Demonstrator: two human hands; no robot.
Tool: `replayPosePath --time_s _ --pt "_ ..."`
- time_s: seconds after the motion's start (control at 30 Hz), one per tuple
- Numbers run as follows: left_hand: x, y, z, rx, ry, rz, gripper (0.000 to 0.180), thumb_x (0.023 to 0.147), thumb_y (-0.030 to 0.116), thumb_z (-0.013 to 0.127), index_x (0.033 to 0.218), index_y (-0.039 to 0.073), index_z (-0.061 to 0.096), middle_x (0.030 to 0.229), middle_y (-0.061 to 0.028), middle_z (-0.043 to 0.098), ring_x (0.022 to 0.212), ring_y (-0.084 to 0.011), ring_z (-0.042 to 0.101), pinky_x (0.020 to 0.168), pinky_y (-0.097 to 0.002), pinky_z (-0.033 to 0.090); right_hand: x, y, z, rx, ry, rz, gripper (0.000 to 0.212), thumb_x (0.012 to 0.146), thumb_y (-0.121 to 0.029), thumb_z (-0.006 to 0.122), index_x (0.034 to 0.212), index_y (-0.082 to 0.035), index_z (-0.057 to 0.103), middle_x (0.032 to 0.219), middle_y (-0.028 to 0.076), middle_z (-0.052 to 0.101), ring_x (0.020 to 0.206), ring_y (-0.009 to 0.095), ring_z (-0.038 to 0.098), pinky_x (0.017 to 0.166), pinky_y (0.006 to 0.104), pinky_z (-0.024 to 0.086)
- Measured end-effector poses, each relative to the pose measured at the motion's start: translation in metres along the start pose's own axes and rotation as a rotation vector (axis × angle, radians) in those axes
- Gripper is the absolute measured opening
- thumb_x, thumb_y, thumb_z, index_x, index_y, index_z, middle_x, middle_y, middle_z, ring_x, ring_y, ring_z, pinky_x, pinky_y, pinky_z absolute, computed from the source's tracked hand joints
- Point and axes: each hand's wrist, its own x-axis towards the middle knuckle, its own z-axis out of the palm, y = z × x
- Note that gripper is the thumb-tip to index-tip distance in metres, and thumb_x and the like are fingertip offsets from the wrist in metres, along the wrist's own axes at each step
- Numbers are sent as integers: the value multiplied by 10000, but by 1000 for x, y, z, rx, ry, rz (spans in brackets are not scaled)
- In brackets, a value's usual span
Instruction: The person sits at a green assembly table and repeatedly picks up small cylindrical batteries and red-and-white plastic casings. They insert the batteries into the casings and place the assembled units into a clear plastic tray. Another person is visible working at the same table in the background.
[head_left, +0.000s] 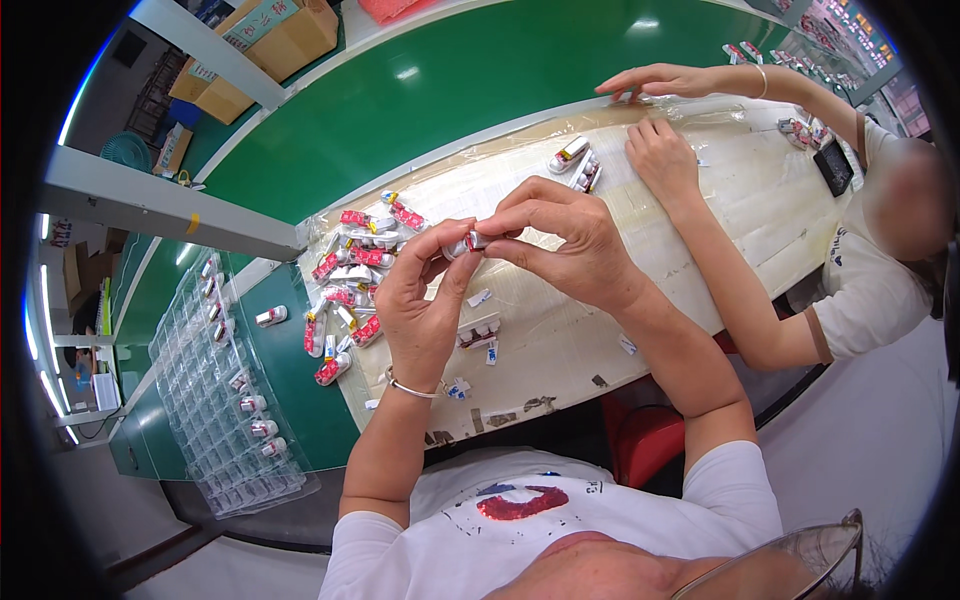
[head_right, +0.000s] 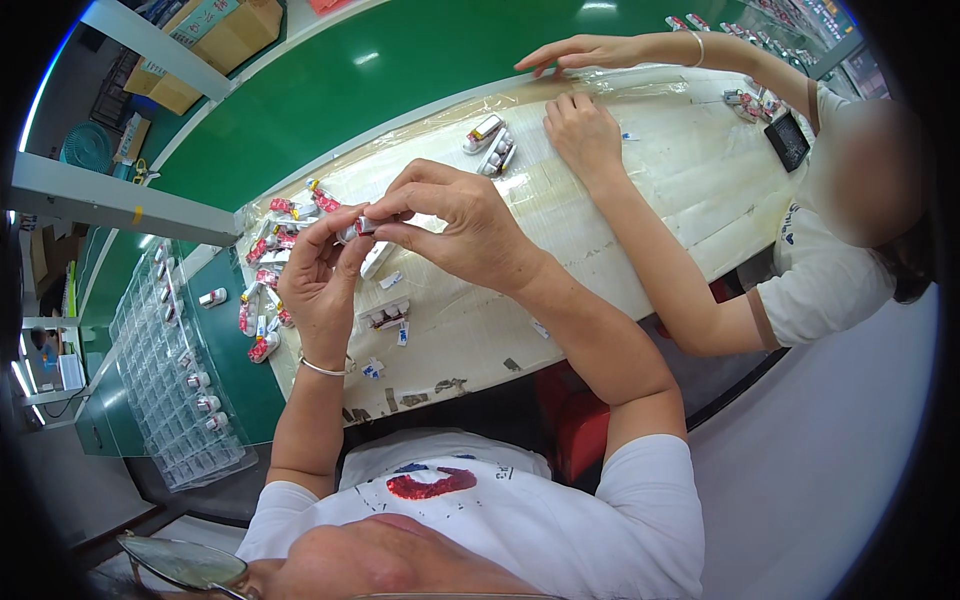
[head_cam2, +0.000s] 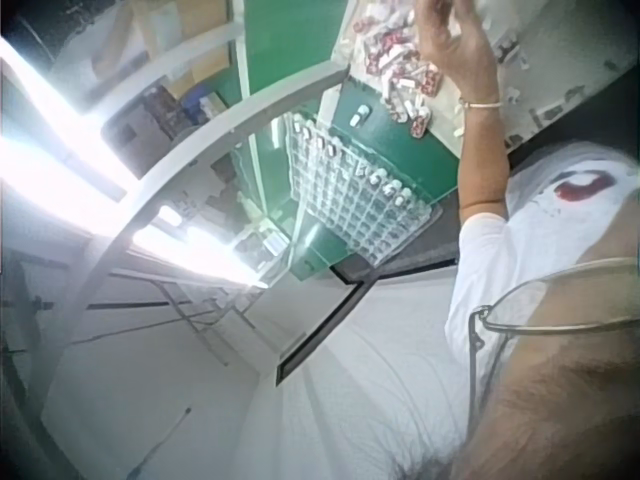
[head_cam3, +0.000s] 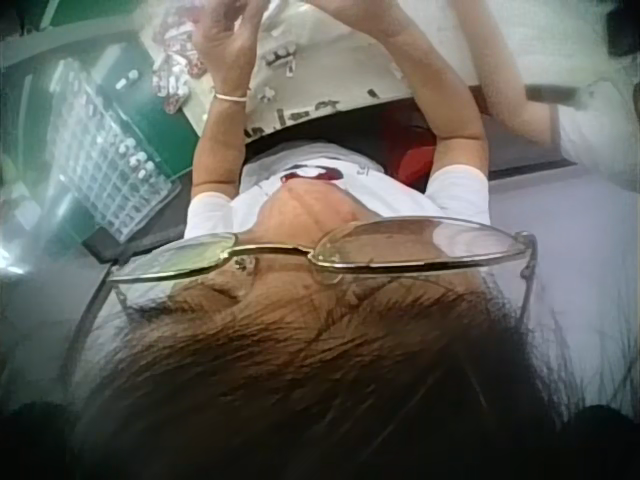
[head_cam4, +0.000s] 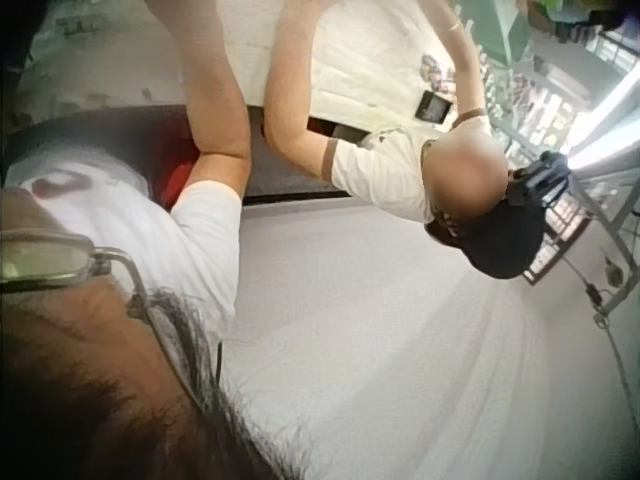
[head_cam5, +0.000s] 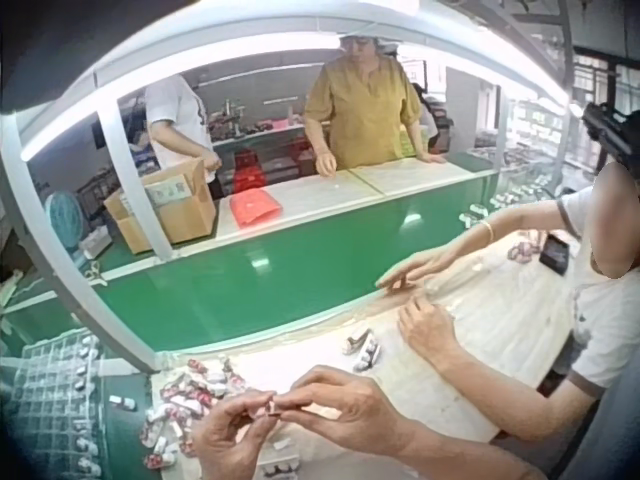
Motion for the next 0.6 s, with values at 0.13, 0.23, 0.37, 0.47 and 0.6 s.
replayPosePath --time_s 0.13,0.23,0.37,0.47,0.6 --pt "-1 0 1 -33 2 -10 271 890 -33 693 1155 -6 648 1189 -133 673 1065 -172 665 894 -284 569 -1 3 -1 -35 4 -36 268 772 0 799 1028 -67 762 933 63 686 848 160 670 719 260 551" --pt "-1 2 3 -122 -3 -22 284 888 -53 683 1164 -16 632 1224 -154 651 1127 -189 638 925 -292 558 -1 -1 -1 -118 29 -99 276 763 -1 801 1024 -83 763 943 52 669 847 163 651 698 263 546" --pt "1 5 7 -343 -32 -60 312 871 -67 687 1170 -24 609 1252 -170 628 1179 -202 606 968 -306 534 -2 -2 1 -229 107 -208 286 762 -13 801 1032 -97 760 961 47 652 840 166 631 669 270 537" --pt "-3 -3 5 -322 82 -172 347 854 -65 702 1182 -15 599 1232 -166 635 1163 -198 611 974 -311 524 0 -4 4 -204 122 -250 327 765 -29 804 1079 -97 744 973 57 651 841 168 631 667 277 532" --pt "-3 0 5 -433 64 -151 279 914 -23 600 1193 -10 583 1228 -170 633 1165 -230 624 994 -343 533 -2 -2 4 -90 149 -167 361 767 -65 816 1115 -76 721 999 74 658 883 179 647 725 284 543"
